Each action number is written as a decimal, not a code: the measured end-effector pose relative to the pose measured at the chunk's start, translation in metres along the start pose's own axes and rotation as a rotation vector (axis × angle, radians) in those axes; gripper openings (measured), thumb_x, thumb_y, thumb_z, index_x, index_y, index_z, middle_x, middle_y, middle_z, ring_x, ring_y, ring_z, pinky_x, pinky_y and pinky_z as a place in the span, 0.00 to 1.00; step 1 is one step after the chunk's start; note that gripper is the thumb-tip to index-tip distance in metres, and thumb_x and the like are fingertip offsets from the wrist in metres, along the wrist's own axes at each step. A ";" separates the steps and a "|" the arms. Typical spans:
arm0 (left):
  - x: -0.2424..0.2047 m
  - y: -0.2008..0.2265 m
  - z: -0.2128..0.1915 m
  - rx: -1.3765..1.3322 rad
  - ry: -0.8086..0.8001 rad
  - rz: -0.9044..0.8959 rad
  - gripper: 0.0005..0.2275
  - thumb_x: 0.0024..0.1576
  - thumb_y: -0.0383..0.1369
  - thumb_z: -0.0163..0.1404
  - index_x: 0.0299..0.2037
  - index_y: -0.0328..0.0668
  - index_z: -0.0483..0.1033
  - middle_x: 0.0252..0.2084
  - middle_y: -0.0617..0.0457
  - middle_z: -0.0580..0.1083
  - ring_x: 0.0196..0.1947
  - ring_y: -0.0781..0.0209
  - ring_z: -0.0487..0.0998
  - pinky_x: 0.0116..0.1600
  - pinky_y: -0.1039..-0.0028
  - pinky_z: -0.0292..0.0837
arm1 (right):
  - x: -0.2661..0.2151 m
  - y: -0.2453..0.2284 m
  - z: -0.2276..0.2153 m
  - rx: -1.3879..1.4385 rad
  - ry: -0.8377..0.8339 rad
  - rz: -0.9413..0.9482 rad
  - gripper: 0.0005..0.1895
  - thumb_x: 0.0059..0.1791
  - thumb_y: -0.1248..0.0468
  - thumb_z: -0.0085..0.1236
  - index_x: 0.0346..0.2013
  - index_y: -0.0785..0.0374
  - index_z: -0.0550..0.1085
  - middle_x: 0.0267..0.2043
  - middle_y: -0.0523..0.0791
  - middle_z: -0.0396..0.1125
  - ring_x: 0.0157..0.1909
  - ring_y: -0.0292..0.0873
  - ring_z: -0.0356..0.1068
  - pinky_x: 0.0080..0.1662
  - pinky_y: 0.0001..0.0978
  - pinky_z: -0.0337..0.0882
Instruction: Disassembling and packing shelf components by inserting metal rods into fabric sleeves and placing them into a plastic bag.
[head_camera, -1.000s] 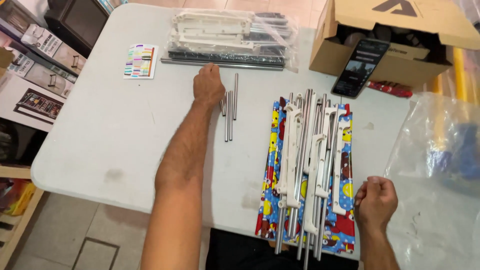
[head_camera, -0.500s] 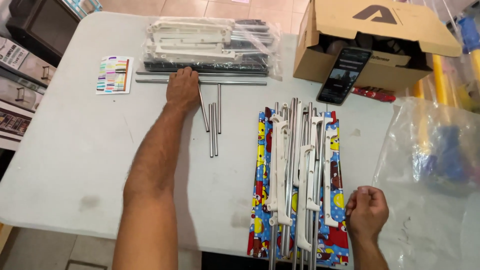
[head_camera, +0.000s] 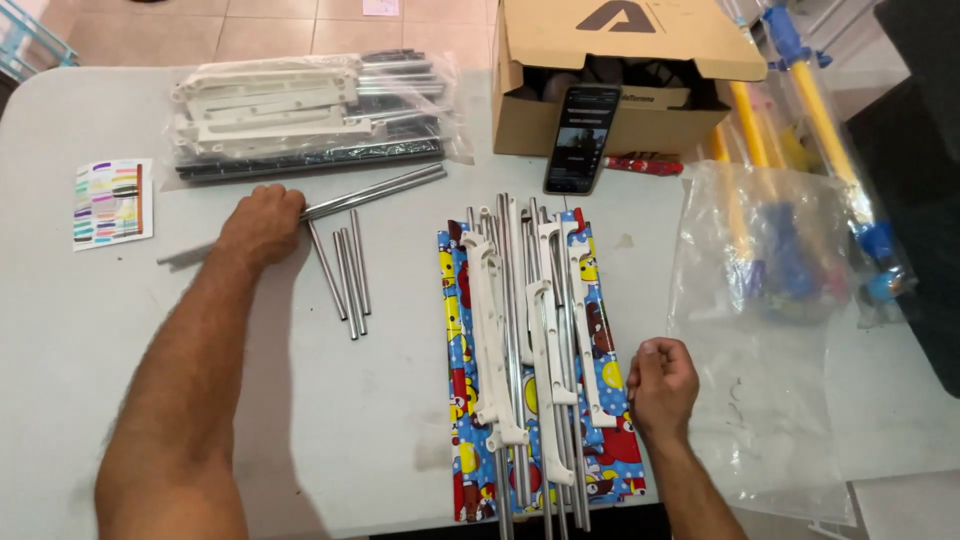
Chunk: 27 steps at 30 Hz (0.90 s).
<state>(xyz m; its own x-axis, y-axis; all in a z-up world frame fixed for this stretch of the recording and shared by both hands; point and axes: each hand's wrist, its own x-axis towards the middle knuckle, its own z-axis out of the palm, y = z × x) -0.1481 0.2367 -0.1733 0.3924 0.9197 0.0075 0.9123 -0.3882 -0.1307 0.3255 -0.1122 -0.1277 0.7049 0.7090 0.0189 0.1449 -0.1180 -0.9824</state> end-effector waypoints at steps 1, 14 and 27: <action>-0.004 0.003 -0.005 0.001 0.006 0.001 0.10 0.63 0.30 0.37 0.43 0.47 0.75 0.40 0.49 0.72 0.44 0.52 0.79 0.50 0.61 0.78 | 0.001 -0.001 0.000 0.003 0.003 -0.004 0.06 0.56 0.70 0.45 0.38 0.67 0.71 0.13 0.48 0.58 0.10 0.40 0.57 0.19 0.27 0.56; -0.076 0.056 -0.066 -0.370 -0.147 -0.314 0.09 0.63 0.33 0.42 0.46 0.37 0.70 0.35 0.34 0.78 0.36 0.34 0.84 0.39 0.50 0.79 | -0.001 0.006 -0.009 0.064 -0.109 -0.038 0.04 0.58 0.69 0.46 0.41 0.66 0.70 0.15 0.47 0.59 0.12 0.40 0.59 0.21 0.26 0.59; -0.065 0.144 -0.099 -0.581 -0.167 -0.631 0.29 0.51 0.48 0.60 0.51 0.26 0.76 0.49 0.30 0.77 0.53 0.30 0.78 0.53 0.42 0.75 | 0.000 -0.004 -0.004 0.083 -0.050 -0.022 0.04 0.55 0.68 0.49 0.39 0.66 0.71 0.13 0.48 0.59 0.11 0.40 0.59 0.20 0.26 0.59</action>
<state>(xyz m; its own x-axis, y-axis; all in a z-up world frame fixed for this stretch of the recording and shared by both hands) -0.0308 0.1157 -0.0941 -0.1870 0.9517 -0.2435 0.8865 0.2703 0.3756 0.3280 -0.1141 -0.1228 0.6660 0.7452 0.0336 0.1005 -0.0449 -0.9939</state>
